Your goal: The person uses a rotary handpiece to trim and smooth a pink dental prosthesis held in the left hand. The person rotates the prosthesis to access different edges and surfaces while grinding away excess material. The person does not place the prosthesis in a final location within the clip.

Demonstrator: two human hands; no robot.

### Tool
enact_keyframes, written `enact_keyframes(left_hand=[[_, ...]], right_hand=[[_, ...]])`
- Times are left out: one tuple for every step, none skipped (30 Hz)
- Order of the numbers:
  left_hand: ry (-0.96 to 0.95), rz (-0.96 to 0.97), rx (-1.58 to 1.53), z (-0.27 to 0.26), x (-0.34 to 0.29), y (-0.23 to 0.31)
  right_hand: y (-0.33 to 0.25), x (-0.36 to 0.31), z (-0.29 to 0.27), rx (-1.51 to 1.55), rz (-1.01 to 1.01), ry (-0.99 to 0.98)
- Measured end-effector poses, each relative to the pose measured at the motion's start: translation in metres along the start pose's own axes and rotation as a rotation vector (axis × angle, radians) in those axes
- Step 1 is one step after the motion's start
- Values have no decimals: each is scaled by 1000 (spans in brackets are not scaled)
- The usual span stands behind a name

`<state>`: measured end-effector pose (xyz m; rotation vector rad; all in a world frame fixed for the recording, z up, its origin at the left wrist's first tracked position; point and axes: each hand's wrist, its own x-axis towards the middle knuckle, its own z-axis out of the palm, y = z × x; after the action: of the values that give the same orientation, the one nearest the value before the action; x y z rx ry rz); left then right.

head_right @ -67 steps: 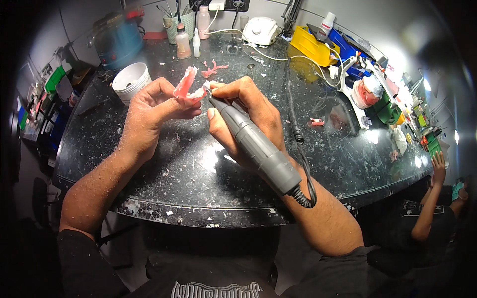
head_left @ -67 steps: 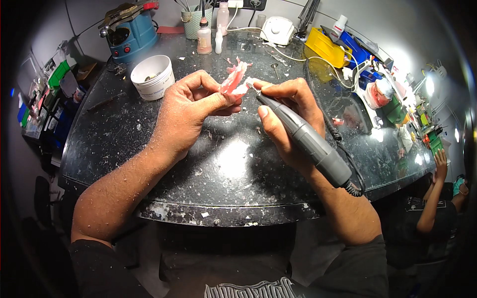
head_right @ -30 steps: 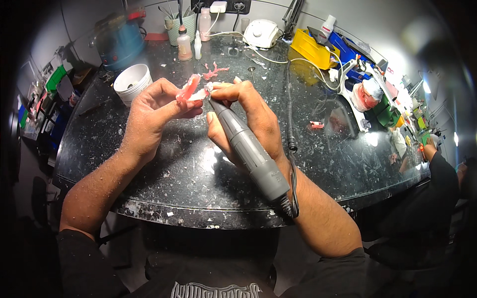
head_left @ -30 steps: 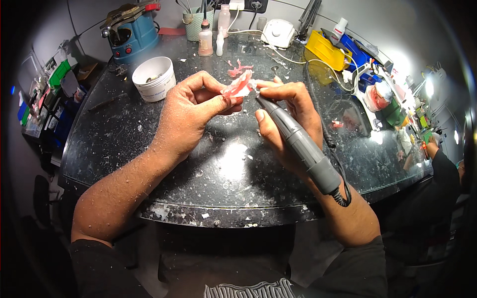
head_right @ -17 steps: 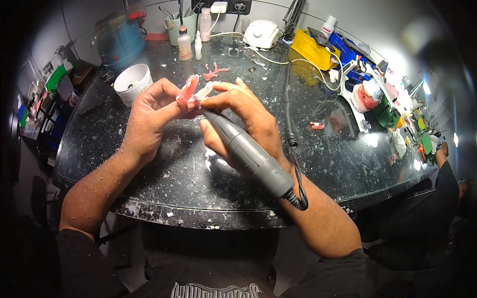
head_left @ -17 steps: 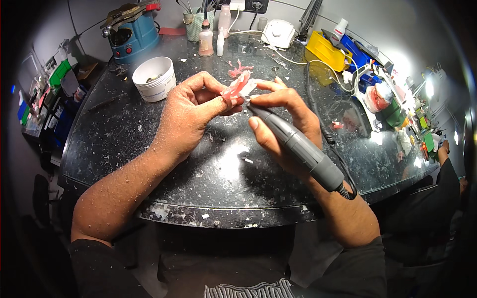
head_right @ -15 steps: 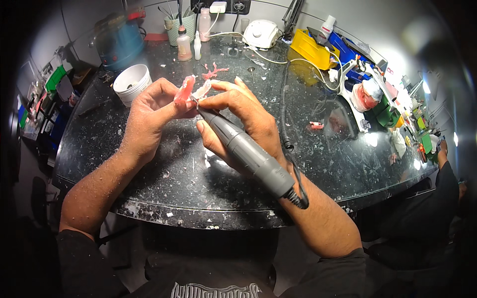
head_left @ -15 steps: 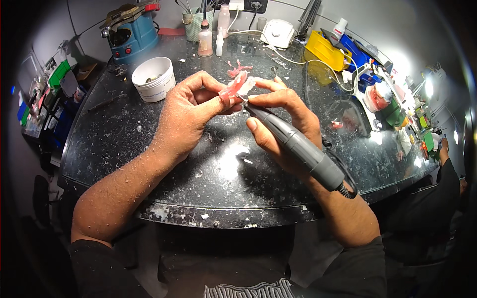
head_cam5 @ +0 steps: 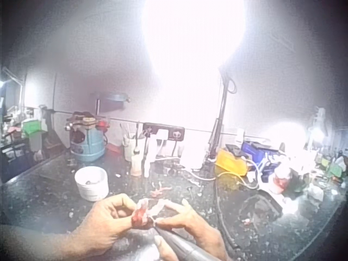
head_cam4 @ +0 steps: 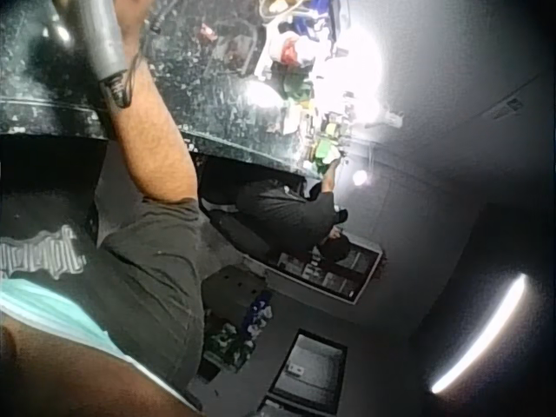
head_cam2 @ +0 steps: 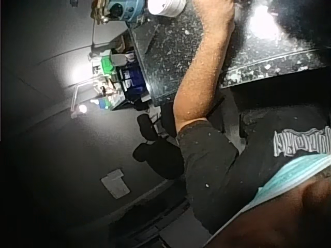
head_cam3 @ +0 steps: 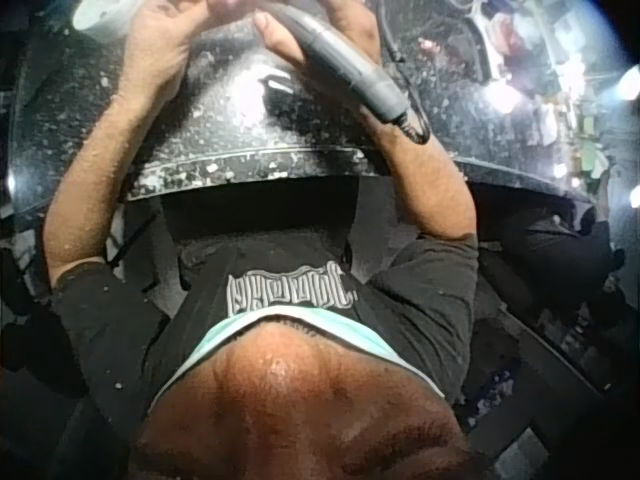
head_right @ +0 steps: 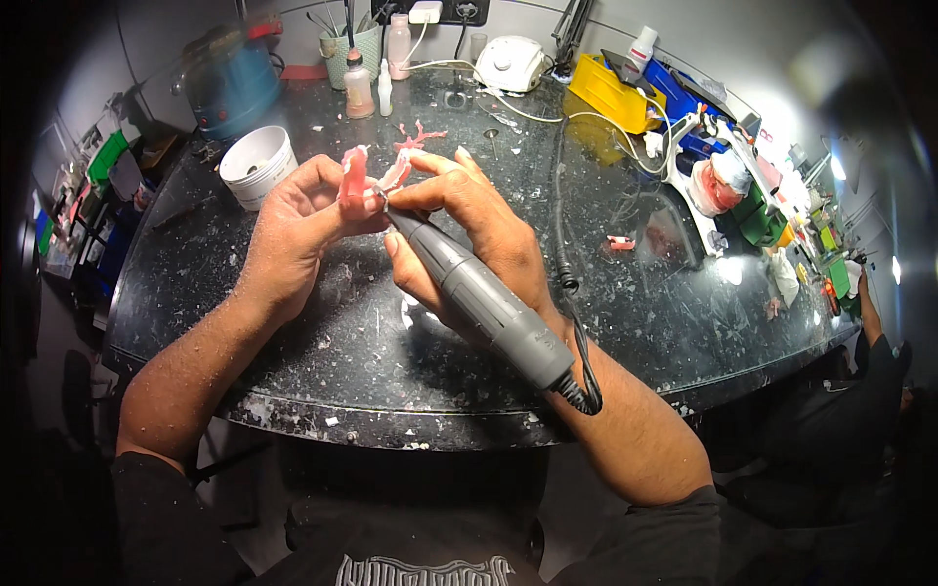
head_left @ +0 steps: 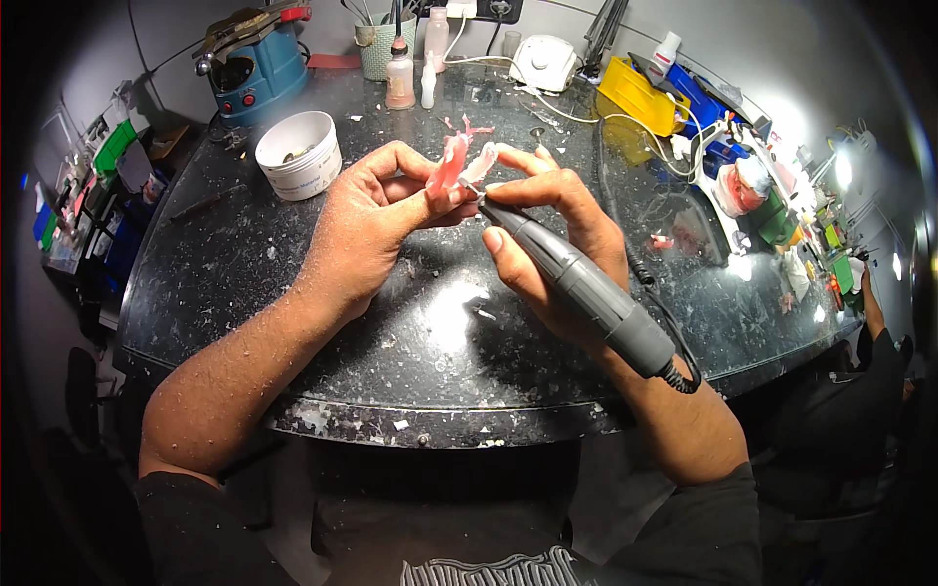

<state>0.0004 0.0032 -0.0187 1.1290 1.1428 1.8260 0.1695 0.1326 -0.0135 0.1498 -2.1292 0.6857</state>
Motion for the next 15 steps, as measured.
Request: enact_keyframes(left_hand=[[0,6,8,-1,0,-1],[1,4,9,-2,0,-3],[-1,4,-7,-3,1,-5],[-3,5,-22,-4,1,-6],[-4,3,-22,-5,1,-6],[0,0,-5,-6,1,-6],[3,-3,12,-6,1,-6],[1,-3,12,-6,1,-6],[8,-3,10,-5,0,-5],[15,-2,9,-5,0,-5],[14,-2,9,-3,0,-3],[12,6,-12,0,-1,-1],[9,15,-33,1,-1,0],[10,16,-33,0,-1,0],[12,5,-22,0,0,-1]], right_hand=[[-1,0,0,-1,1,1],[-2,1,0,1,2,2],[-4,2,0,4,4,1],[-4,2,0,7,6,1],[-4,2,1,7,8,2],[-4,3,1,10,-1,4],[-4,3,1,13,-11,6],[-4,3,0,12,-10,7],[-5,3,0,1,-19,-1],[-6,3,-1,-9,-28,-9],[-5,3,0,-9,-28,-9],[-4,1,2,28,0,34],[-3,1,3,64,28,76],[-2,1,3,65,27,76],[-2,1,3,30,10,69]])
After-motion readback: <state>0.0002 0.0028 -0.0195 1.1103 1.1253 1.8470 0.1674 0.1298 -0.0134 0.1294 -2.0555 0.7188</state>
